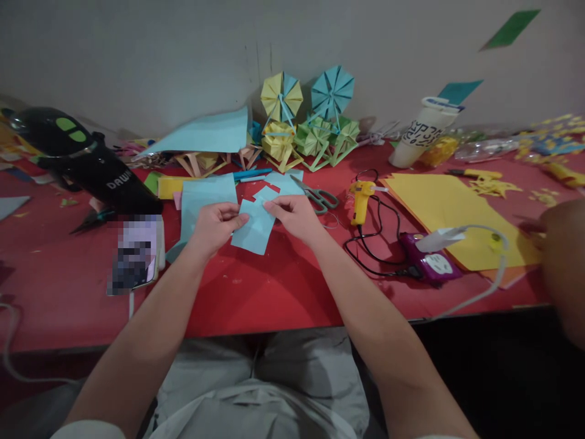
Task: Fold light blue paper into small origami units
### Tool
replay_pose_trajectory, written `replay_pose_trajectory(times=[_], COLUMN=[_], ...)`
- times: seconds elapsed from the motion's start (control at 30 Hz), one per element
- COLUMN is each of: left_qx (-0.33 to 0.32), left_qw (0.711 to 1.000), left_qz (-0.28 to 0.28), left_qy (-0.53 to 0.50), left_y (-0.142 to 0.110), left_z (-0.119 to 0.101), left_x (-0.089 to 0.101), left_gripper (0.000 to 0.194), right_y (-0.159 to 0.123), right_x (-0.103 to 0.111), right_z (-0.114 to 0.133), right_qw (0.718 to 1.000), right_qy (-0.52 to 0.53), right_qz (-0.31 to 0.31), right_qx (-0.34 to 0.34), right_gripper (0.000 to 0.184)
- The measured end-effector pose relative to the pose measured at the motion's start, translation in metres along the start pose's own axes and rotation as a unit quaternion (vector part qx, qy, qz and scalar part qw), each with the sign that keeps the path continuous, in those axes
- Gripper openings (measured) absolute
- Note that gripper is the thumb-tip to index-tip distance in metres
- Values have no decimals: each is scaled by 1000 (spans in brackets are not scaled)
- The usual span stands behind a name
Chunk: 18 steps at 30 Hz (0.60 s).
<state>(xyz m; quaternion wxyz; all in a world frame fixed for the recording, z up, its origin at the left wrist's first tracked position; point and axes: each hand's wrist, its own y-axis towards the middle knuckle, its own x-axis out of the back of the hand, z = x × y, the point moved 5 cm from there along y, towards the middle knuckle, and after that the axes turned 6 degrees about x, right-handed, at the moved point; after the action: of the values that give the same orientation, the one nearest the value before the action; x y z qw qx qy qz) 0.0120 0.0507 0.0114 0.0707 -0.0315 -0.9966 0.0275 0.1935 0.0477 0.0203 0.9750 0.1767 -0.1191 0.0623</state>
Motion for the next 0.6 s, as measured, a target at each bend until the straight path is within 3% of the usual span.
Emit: replay_pose_trajectory(times=[0.23,0.6], left_qx=[7,5], left_qw=[1000,996], left_qz=[8,76], left_qy=[-4,-40], left_y=[1,-5], left_z=[2,-6], left_x=[-1,-7], left_gripper=[35,27], right_y=[0,-1], right_x=[2,-2], right_z=[5,3], right_qw=[995,999], right_qy=[-84,-24], right_qz=[-42,-4], right_qx=[37,26], right_gripper=[47,47])
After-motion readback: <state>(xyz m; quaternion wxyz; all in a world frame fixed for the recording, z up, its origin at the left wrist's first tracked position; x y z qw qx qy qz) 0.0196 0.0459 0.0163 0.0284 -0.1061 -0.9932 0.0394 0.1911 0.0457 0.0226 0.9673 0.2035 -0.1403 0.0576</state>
